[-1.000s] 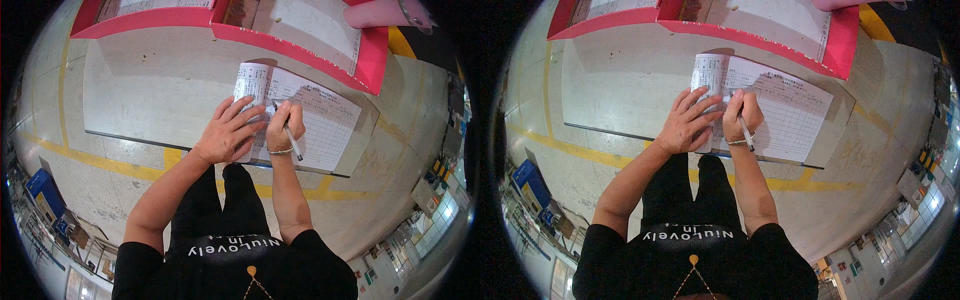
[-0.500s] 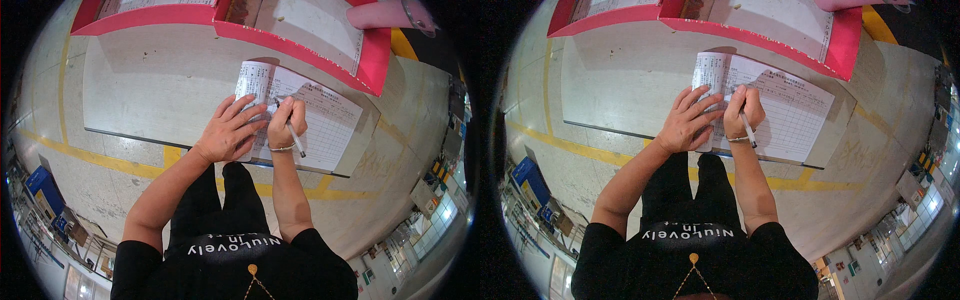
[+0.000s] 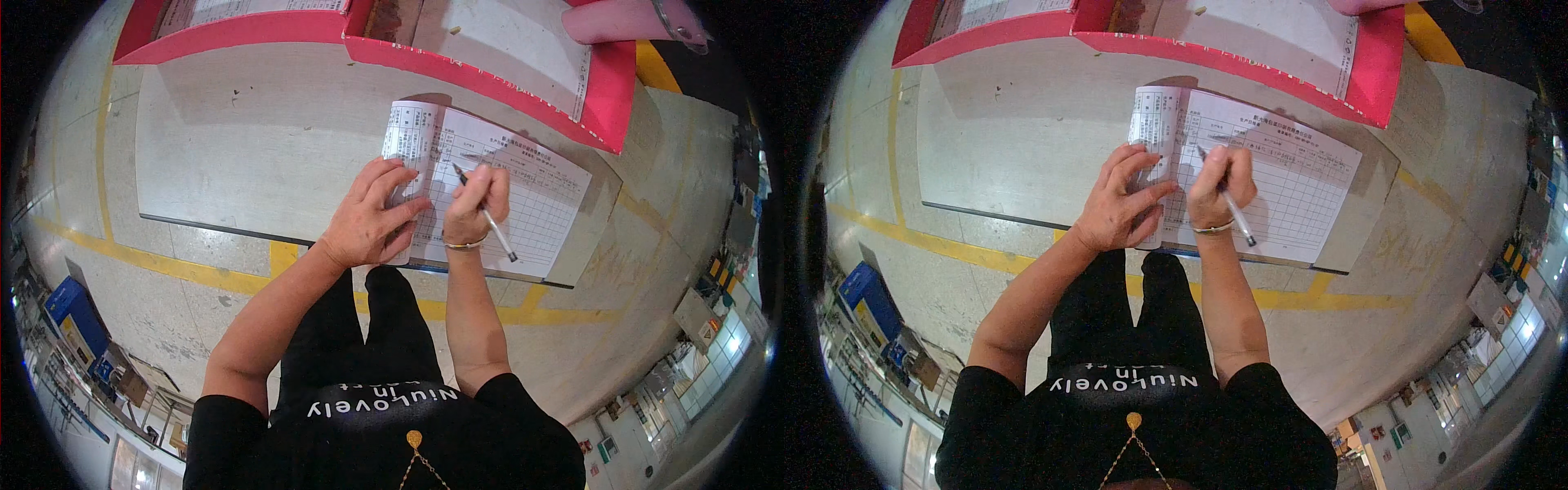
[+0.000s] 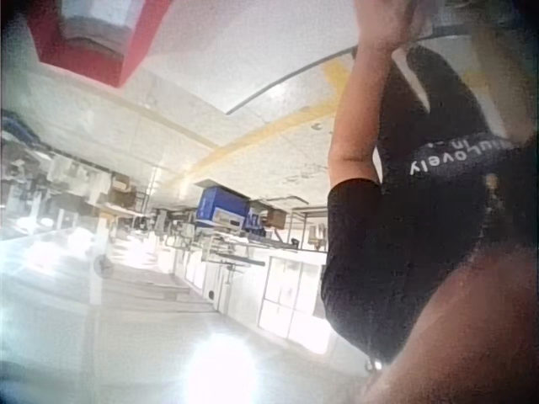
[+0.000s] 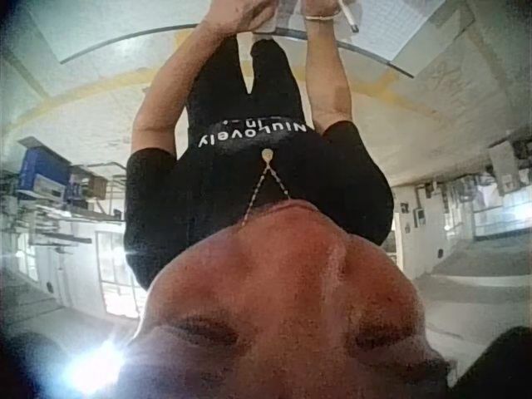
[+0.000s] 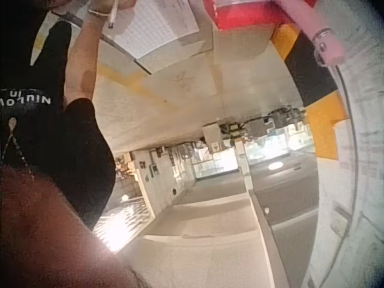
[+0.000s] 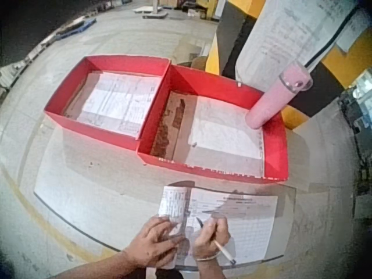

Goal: The person is writing numbers and information into a paper logbook on a table in a warehouse setting.

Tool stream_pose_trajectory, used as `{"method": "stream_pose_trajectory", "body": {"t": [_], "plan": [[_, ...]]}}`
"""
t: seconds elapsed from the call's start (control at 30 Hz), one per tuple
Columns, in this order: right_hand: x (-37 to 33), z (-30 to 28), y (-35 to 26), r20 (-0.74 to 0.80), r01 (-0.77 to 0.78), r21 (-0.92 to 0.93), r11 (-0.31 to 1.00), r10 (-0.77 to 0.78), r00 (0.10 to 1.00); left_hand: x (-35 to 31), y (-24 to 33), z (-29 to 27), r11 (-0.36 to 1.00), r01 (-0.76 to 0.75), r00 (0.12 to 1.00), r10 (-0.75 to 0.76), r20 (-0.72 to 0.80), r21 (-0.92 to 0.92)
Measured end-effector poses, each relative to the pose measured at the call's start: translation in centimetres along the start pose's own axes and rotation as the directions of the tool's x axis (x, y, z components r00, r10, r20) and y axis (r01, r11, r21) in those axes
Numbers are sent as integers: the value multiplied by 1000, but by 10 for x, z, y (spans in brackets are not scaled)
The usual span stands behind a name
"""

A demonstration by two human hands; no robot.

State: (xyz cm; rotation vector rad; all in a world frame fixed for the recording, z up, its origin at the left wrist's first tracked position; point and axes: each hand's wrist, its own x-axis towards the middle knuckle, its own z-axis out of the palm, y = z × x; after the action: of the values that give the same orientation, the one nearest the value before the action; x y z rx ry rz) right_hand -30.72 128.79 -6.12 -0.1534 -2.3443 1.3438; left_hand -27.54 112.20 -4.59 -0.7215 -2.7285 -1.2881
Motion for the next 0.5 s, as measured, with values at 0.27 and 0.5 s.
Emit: {"method": "stream_pose_trajectory", "body": {"t": [0.27, 0.5], "plan": [[15, 5, 2, 5, -71, -10, 997, 71, 997, 1, 0, -2, 1000, 8, 1000, -8, 0, 6], [17, 11, 9, -14, 113, -179, 977, -117, 993, 1, -1, -2, 1000, 7, 1000, -7, 0, 2]]}}
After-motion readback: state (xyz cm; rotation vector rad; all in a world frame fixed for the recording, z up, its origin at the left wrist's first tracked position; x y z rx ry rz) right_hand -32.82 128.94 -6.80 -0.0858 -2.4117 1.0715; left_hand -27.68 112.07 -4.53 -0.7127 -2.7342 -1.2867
